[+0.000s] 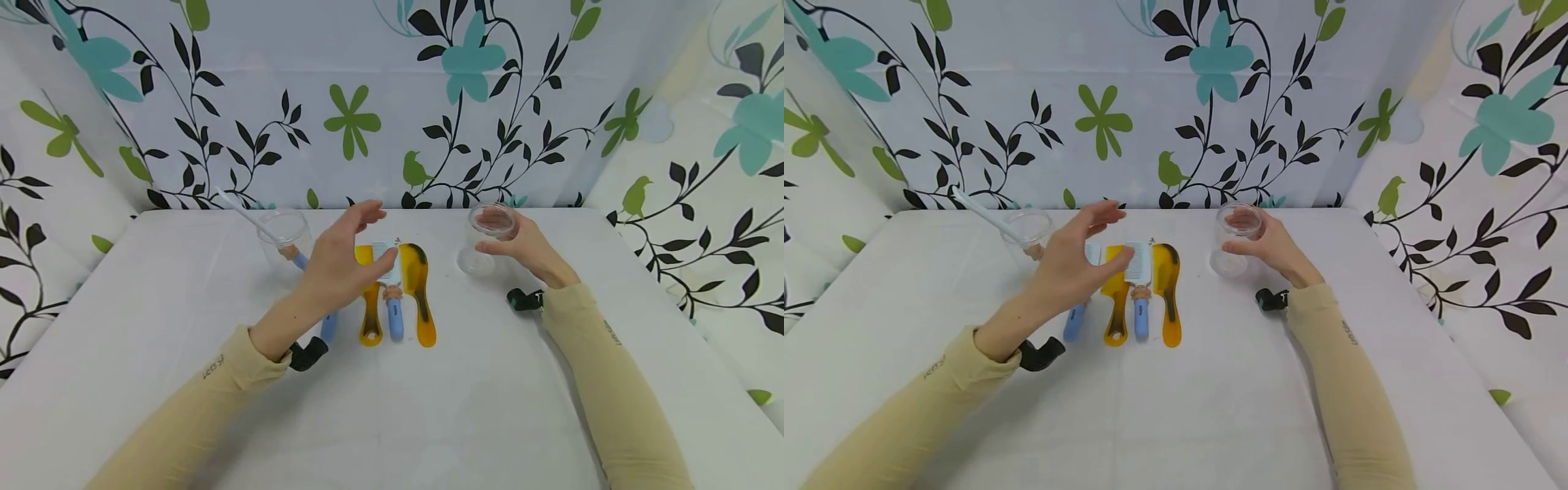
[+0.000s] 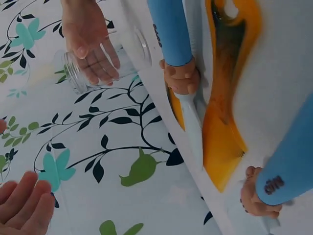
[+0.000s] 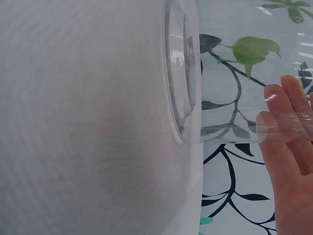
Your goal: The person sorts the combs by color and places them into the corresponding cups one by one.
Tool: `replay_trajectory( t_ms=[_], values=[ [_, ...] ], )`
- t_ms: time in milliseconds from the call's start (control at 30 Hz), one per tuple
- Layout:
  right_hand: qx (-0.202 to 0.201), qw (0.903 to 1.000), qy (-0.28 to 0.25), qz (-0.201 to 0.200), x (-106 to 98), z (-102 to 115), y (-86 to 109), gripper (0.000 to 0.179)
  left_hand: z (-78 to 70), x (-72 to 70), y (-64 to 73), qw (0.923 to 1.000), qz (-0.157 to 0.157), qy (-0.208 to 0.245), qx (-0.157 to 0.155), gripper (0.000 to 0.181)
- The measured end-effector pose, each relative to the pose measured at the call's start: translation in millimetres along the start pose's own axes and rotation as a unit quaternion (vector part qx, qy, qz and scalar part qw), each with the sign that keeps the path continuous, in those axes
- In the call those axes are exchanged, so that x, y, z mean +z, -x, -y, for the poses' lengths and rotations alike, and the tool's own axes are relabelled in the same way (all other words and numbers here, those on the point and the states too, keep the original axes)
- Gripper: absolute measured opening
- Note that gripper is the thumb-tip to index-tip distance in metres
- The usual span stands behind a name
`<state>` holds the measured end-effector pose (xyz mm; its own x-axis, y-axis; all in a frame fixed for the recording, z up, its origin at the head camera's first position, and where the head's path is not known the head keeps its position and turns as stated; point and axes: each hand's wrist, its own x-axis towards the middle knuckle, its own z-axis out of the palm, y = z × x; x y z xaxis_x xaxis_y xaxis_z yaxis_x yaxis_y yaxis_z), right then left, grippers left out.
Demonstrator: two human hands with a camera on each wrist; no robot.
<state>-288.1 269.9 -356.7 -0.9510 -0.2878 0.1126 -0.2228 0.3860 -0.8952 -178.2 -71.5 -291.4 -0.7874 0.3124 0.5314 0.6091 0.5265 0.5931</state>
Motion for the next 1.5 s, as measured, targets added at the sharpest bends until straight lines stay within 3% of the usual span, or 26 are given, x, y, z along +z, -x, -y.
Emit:
replay_trajectory(
  t_ms=[133,267,500,633,767,933,1233,1500],
  values=[
    [-0.015,0.9999,0.007,0.0,-1,1,-1.9,0.065,-8.9,1.7,-6.5,0.9924,0.106,-0.033,-0.052,0.037],
    [-0.012,0.9999,0.012,-0.002,-3,2,-2.2,0.065,-14.0,11.8,-16.2,0.9715,0.205,-0.068,-0.097,0.03],
    [0.003,1.0,0.001,-0.001,3,1,0.1,0.066,-15.6,41.2,-23.8,0.9405,0.3,-0.131,-0.089,0.026],
    [-0.003,1.0,0.002,-0.006,4,0,-0.6,0.065,-17.1,53.5,-23.9,0.9222,0.343,-0.146,-0.103,0.025],
    [-0.005,0.9999,0.01,-0.007,3,1,-1.0,0.064,-15.4,66.8,-24.2,0.9143,0.346,-0.183,-0.104,0.018],
    [0.001,1.0,0.002,-0.005,2,1,0.6,0.064,-13.7,81.6,-25.2,0.9077,0.325,-0.237,-0.121,0.015],
    [-0.001,1.0,-0.006,-0.004,2,3,-1.1,0.065,-9.4,94.6,-18.2,0.9032,0.301,-0.267,-0.148,0.016],
    [0.0,0.9999,-0.005,-0.009,2,0,-1.0,0.066,-13.1,102.3,-14.6,0.9046,0.295,-0.281,-0.126,0.02]
  ],
)
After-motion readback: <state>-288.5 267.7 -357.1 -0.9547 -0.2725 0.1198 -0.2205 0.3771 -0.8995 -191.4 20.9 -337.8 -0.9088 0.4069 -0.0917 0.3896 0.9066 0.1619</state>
